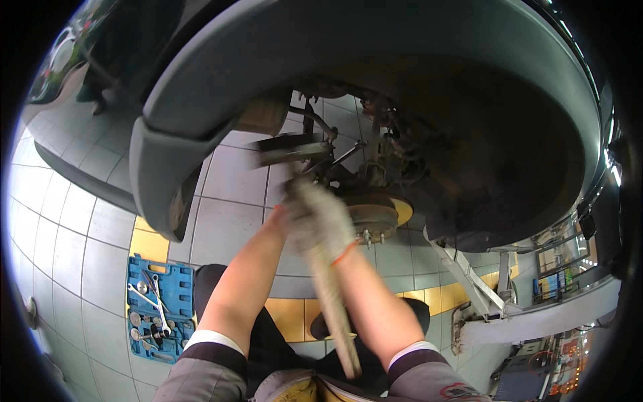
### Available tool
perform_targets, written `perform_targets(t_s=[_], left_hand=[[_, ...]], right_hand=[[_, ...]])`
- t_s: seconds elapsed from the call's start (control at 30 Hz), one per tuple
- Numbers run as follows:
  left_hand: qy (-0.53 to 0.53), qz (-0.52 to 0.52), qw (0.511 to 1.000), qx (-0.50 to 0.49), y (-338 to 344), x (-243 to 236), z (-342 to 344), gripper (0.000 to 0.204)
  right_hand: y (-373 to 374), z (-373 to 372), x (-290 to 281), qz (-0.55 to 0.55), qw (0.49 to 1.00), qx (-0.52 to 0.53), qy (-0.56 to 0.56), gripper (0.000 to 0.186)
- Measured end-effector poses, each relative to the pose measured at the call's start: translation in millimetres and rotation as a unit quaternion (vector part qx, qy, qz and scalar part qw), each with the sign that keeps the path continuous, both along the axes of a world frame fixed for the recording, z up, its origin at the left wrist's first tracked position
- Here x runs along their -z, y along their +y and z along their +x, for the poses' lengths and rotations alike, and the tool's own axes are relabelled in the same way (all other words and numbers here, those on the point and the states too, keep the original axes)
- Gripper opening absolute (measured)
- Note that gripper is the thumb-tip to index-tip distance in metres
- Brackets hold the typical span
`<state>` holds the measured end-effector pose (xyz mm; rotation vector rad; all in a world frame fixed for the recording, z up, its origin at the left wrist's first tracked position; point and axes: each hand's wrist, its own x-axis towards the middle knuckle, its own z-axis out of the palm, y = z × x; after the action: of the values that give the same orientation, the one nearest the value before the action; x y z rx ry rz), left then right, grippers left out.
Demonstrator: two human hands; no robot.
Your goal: The person sits on the floor under a raised vehicle and uses a hammer and wrench to loosen and remove bolts from the brake caliper. They detach the caliper from the rotor, place it aside, and continue adjusting components within the wheel well.
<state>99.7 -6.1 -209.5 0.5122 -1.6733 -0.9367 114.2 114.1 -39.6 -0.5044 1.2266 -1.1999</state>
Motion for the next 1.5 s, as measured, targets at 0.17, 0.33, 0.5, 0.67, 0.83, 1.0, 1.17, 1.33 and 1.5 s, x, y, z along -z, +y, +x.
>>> perform_targets(t_s=[0.17,0.33,0.5,0.67,0.83,1.0,1.17,1.33,1.5], left_hand=[[-0.039,0.068,0.997,0.021,-7,-8,3,0.038],[-0.064,0.091,0.994,0.006,-13,-3,12,0.038],[-0.250,-0.034,0.960,-0.118,-29,-41,60,0.038],[-0.327,0.257,0.906,-0.072,-20,-88,101,0.067],[-0.565,0.166,0.808,-0.016,-4,-89,91,0.053],[-0.683,0.058,0.721,0.102,-4,-90,81,0.035],[-0.676,-0.005,0.734,0.065,-25,-118,51,0.046],[-0.759,-0.045,0.644,0.083,-35,-138,20,0.031],[-0.822,-0.169,0.539,0.070,-43,-146,-6,0.019]], right_hand=[[8,-26,-11,0.024,0.973,-0.048,-0.223,0.029],[73,-50,-4,-0.003,0.968,-0.243,-0.058,0.024],[150,-82,35,0.160,0.946,-0.281,-0.004,0.027],[187,-94,112,0.240,0.935,-0.258,0.049,0.029],[198,-103,143,0.307,0.921,-0.238,0.026,0.028],[198,-103,135,0.270,0.927,-0.262,-0.003,0.028],[202,-99,128,0.234,0.926,-0.296,0.018,0.028],[207,-99,126,0.224,0.920,-0.322,0.026,0.029],[210,-99,125,0.221,0.913,-0.341,0.035,0.030]])
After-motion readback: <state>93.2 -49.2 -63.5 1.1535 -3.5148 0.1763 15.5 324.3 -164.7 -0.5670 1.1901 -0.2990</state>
